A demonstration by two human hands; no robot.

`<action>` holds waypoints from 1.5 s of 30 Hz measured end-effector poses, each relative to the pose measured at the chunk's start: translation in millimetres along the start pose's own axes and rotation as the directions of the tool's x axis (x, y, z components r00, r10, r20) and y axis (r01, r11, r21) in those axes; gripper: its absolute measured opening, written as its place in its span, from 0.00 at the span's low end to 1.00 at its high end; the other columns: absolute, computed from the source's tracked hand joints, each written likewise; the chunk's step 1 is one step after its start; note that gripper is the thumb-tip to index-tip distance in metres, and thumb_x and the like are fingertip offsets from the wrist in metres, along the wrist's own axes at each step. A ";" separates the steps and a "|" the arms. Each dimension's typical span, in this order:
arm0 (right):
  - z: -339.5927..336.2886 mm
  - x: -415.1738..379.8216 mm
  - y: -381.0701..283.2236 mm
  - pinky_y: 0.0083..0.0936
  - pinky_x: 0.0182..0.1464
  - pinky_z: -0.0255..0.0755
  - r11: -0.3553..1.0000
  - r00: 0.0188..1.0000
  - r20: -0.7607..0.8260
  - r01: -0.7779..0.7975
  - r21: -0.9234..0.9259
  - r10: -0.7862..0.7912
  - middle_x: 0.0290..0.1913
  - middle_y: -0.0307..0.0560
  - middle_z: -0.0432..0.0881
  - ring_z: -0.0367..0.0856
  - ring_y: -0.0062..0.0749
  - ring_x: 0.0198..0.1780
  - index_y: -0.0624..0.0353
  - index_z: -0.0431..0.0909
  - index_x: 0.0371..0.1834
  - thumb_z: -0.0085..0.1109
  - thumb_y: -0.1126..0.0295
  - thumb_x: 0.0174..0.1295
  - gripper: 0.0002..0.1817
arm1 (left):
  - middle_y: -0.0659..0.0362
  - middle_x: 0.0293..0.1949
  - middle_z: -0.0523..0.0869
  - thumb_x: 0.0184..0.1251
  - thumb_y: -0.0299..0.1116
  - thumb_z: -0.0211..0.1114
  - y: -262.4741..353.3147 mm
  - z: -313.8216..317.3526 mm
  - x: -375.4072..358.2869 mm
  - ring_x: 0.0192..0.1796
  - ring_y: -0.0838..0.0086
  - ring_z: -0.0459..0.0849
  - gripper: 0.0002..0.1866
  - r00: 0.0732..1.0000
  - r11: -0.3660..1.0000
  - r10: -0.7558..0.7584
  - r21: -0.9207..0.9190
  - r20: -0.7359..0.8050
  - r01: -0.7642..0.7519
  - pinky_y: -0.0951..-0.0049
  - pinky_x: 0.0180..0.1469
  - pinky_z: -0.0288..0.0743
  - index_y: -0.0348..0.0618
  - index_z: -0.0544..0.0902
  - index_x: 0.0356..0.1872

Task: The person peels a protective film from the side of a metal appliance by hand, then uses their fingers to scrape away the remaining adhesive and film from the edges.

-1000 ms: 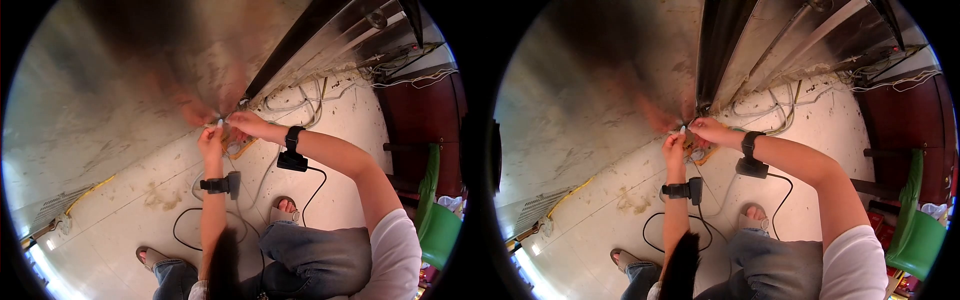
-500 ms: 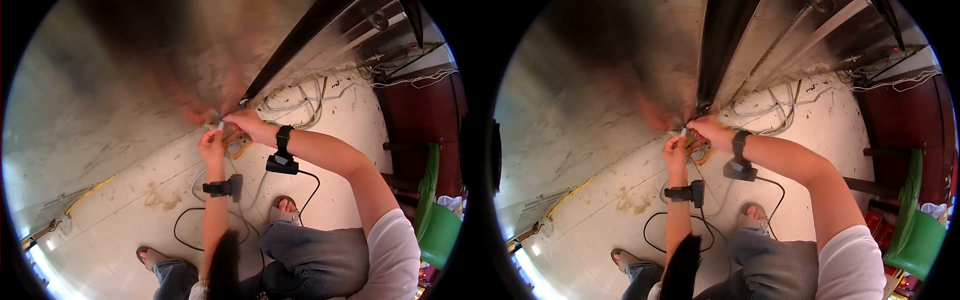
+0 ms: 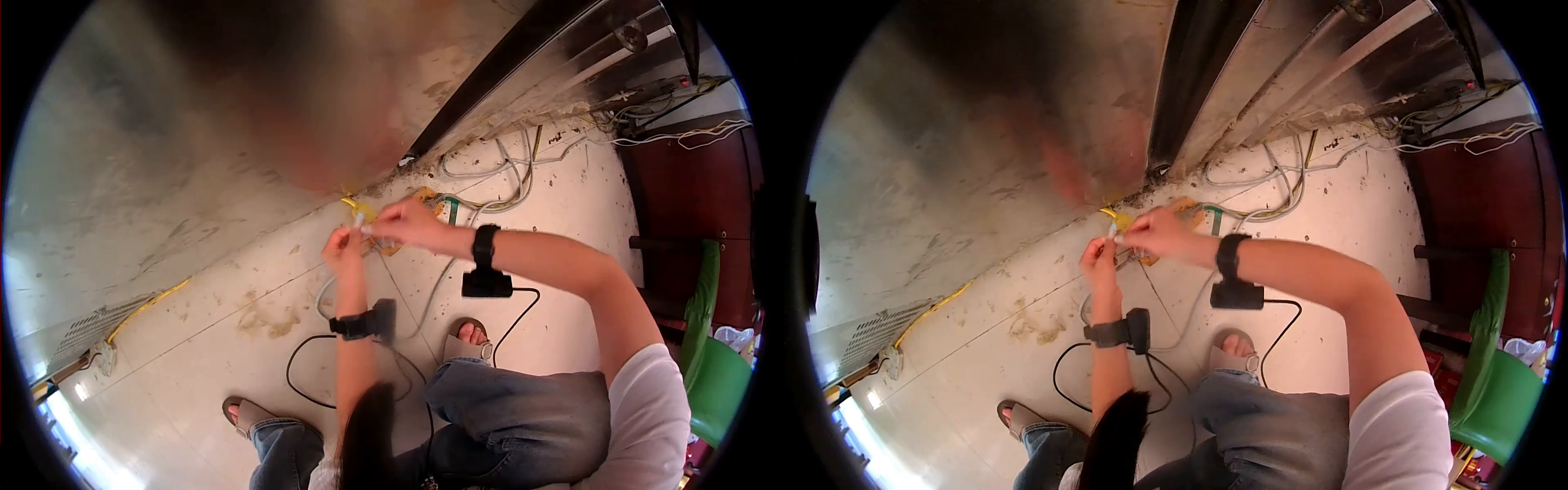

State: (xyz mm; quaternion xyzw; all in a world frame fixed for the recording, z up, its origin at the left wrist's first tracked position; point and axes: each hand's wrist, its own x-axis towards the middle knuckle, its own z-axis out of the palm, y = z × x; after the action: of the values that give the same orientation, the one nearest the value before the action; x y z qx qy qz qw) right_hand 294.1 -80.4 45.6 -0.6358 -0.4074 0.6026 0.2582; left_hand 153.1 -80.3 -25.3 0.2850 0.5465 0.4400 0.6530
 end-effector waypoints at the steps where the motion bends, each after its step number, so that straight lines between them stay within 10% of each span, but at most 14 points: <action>1: 9.0 -7.6 -2.2 0.15 0.25 0.64 0.991 0.999 0.014 -0.047 0.129 0.045 0.20 0.38 0.76 0.71 0.17 0.23 0.63 0.78 0.24 0.59 0.65 0.57 0.12 | 0.70 0.23 0.74 0.60 0.27 0.61 -0.1 -5.7 -1.8 0.24 0.88 0.65 0.02 1.000 1.000 0.005 -0.003 -0.009 -0.005 0.85 0.26 0.57 0.41 0.80 0.30; 25: 20.8 27.8 0.5 0.18 0.23 0.66 0.991 0.989 0.129 0.085 -0.100 -0.072 0.21 0.39 0.75 0.73 0.19 0.20 0.63 0.71 0.23 0.48 0.59 0.63 0.19 | 0.64 0.21 0.79 0.56 0.28 0.64 -9.1 -98.0 -52.3 0.23 0.87 0.70 0.06 0.957 0.946 0.208 0.291 -0.204 -0.144 0.85 0.25 0.62 0.35 0.79 0.27; 40: 50.2 41.8 -11.5 0.19 0.28 0.70 0.971 0.969 0.215 0.161 -0.179 -0.121 0.29 0.41 0.78 0.74 0.20 0.24 0.62 0.75 0.47 0.59 0.57 0.56 0.22 | 0.60 0.27 0.82 0.58 0.23 0.60 2.8 -79.2 -39.2 0.25 0.81 0.76 0.06 0.938 0.956 0.282 0.142 -0.202 -0.257 0.83 0.31 0.71 0.32 0.79 0.35; 45: 62.7 5.6 -29.1 0.21 0.31 0.70 0.871 0.927 0.297 0.332 -0.363 -0.230 0.30 0.42 0.78 0.75 0.23 0.27 0.61 0.76 0.44 0.59 0.60 0.56 0.18 | 0.60 0.21 0.81 0.53 0.26 0.66 28.3 -81.1 -45.6 0.23 0.81 0.77 0.06 0.981 0.843 0.173 0.528 -0.087 -0.101 0.82 0.26 0.69 0.33 0.80 0.28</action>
State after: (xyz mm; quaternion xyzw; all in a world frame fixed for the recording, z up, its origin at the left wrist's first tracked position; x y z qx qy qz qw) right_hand 226.5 -70.4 57.5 -0.5298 -0.6409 0.5338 0.1536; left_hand 66.7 -116.7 0.5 0.4599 0.6652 0.3389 0.4807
